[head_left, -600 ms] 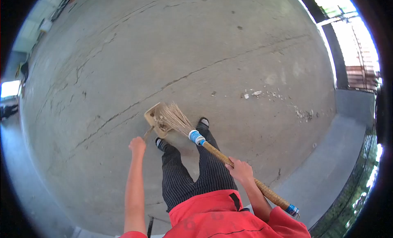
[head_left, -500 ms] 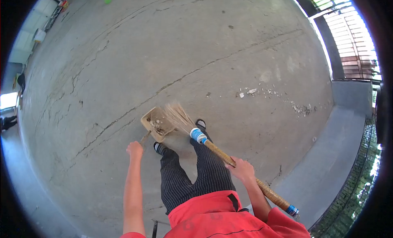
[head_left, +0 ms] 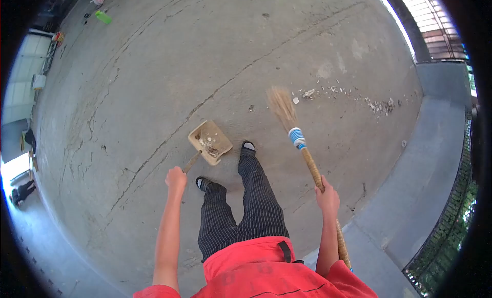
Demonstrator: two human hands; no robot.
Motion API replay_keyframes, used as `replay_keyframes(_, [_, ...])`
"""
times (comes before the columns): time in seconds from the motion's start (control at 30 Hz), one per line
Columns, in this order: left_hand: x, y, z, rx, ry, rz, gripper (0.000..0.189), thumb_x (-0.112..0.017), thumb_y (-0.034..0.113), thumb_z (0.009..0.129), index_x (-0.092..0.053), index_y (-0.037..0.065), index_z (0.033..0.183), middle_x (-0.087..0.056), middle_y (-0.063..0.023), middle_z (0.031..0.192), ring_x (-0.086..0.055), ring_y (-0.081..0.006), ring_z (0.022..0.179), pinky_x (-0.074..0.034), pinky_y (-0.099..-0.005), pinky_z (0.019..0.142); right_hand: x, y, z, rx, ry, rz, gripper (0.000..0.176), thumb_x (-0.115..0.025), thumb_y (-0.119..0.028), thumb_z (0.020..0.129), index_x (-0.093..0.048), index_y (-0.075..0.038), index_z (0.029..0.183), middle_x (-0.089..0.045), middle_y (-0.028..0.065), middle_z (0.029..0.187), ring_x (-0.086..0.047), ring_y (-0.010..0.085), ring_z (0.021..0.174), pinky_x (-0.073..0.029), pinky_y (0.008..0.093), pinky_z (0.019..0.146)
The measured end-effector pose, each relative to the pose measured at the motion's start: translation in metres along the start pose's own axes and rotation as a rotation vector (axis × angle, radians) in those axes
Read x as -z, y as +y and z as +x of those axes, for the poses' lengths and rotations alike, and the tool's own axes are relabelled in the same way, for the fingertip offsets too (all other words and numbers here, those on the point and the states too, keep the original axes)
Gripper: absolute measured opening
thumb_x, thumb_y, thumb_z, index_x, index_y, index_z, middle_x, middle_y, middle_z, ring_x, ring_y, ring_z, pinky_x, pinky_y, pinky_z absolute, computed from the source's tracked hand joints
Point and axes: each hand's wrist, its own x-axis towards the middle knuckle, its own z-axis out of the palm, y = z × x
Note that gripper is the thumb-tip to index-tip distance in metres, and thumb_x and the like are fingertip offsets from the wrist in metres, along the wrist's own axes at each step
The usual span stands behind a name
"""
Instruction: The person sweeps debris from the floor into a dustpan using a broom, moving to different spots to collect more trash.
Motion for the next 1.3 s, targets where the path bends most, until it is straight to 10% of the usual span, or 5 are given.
replay_keyframes(0.6, [0.023, 0.093, 0.021, -0.132, 0.06, 0.004, 0.023, -0.06, 0.02, 0.079, -0.062, 0.003, 0.093, -0.061, -0.0187, 0.094, -0.06, -0.0349, 0.091, -0.049, -0.0434, 0.075, -0.03, -0.004, -0.024, 0.354, -0.325, -0.037, 0.044, -0.057, -0.034, 0.079, -0.05, -0.029, 0.122, -0.063, 0.0152, 0.091, -0.06, 0.0342, 0.084, -0.048, 0.0435, 0.073])
replay_keyframes(1.3, [0.03, 0.116, 0.024, -0.154, 0.179, 0.012, 0.014, -0.056, 0.007, 0.075, -0.063, 0.003, 0.086, -0.062, -0.0183, 0.09, -0.061, -0.0342, 0.086, -0.05, -0.0422, 0.071, -0.033, 0.005, -0.015, -0.026, -0.153, -0.136, 0.046, -0.055, -0.034, 0.081, -0.046, -0.029, 0.125, -0.064, 0.0152, 0.087, -0.062, 0.0339, 0.081, -0.048, 0.044, 0.072])
